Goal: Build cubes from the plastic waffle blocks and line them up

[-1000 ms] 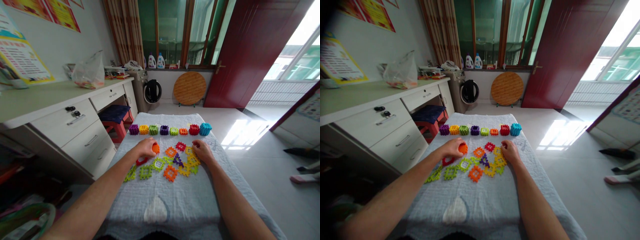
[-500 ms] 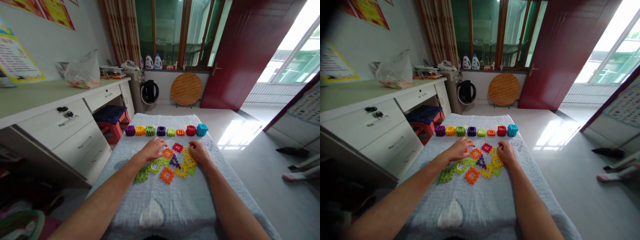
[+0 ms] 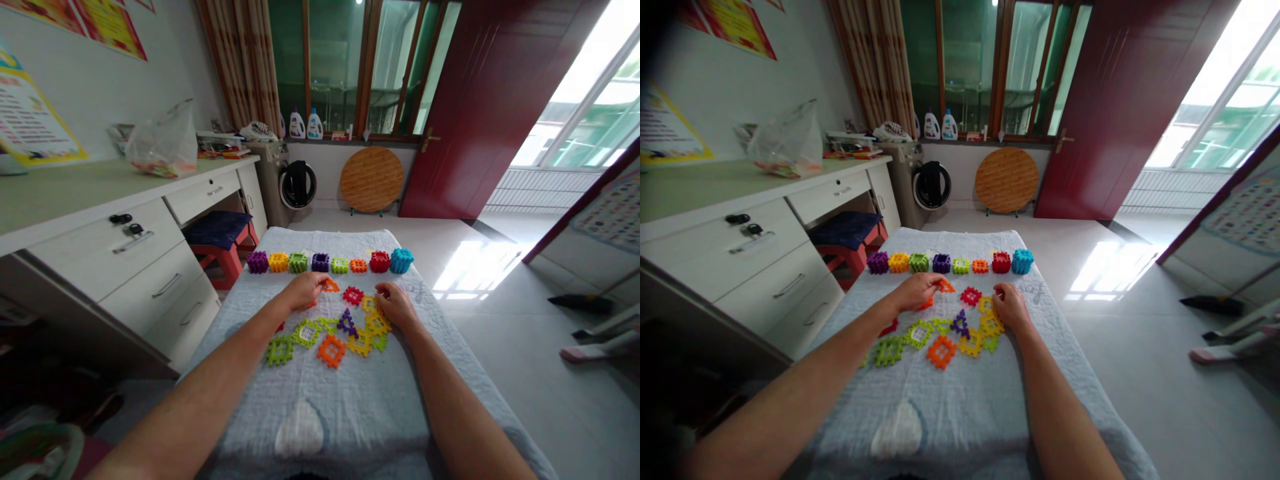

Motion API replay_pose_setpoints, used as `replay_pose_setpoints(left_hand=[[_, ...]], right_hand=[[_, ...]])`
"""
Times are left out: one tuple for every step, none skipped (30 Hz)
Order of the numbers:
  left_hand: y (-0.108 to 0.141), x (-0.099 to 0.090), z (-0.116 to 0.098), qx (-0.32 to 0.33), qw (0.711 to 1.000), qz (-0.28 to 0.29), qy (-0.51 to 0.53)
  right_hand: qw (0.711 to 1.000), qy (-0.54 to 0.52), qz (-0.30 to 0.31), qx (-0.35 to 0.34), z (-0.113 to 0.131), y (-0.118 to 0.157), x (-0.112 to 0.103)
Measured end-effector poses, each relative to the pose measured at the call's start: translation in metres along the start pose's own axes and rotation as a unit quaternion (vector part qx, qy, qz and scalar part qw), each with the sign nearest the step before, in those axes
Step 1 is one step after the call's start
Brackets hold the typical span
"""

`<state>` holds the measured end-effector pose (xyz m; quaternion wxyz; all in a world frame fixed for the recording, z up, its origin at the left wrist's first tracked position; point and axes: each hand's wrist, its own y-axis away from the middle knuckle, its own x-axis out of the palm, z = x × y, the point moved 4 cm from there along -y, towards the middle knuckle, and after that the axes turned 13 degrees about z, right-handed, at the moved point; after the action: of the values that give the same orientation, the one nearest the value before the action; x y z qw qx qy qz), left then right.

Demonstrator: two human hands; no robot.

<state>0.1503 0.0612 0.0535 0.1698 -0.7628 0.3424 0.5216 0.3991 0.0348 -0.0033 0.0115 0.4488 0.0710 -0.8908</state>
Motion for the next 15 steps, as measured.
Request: replay_pose_setpoints(left_hand=[[0.004,-0.008,0.007,-0.012,1.000,-0.019,0.015],[0.008,-0.015,0.015,-0.024,0.998,-0.040,0.044],[0.013,-0.020,0.022,-0.033,0.996,-0.050,0.067],[0.017,-0.023,0.029,-0.045,0.994,-0.051,0.085],[0.021,-0.024,0.034,-0.055,0.993,-0.046,0.098],[0.024,-0.024,0.039,-0.062,0.992,-0.032,0.103],[0.026,-0.021,0.043,-0.067,0.992,-0.016,0.105],[0.027,-0.018,0.046,-0.068,0.993,0.000,0.101],[0.027,-0.014,0.048,-0.067,0.993,0.013,0.092],[0.026,-0.010,0.050,-0.066,0.994,0.022,0.081],[0.025,-0.006,0.051,-0.066,0.995,0.027,0.068],[0.023,-0.003,0.052,-0.069,0.996,0.027,0.055],[0.022,0.001,0.054,-0.074,0.996,0.024,0.042],[0.020,0.004,0.055,-0.080,0.996,0.021,0.032],[0.020,0.006,0.055,-0.085,0.996,0.017,0.022]], right_hand=[[1.000,-0.002,-0.001,-0.001,0.000,0.000,0.000],[1.000,-0.002,-0.001,-0.002,0.000,0.000,0.000],[1.000,-0.002,-0.002,-0.003,0.001,0.000,0.000],[1.000,-0.002,-0.002,-0.004,0.001,0.000,0.000],[1.000,-0.002,-0.002,-0.003,0.001,0.000,0.000],[1.000,-0.001,-0.001,0.000,0.001,0.000,0.000],[1.000,-0.001,-0.001,0.002,0.000,0.000,0.001],[1.000,0.000,-0.001,0.003,0.000,0.000,0.001],[1.000,0.001,-0.002,0.002,0.000,0.000,0.001],[1.000,0.001,-0.004,0.000,0.000,0.000,0.001],[1.000,0.001,-0.005,-0.002,-0.001,0.000,0.001],[1.000,0.002,-0.006,-0.004,-0.001,0.000,0.001],[1.000,0.002,-0.007,-0.004,-0.001,0.000,0.001],[1.000,0.002,-0.007,-0.004,-0.001,0.000,0.001],[1.000,0.002,-0.007,-0.003,-0.001,0.000,0.001]])
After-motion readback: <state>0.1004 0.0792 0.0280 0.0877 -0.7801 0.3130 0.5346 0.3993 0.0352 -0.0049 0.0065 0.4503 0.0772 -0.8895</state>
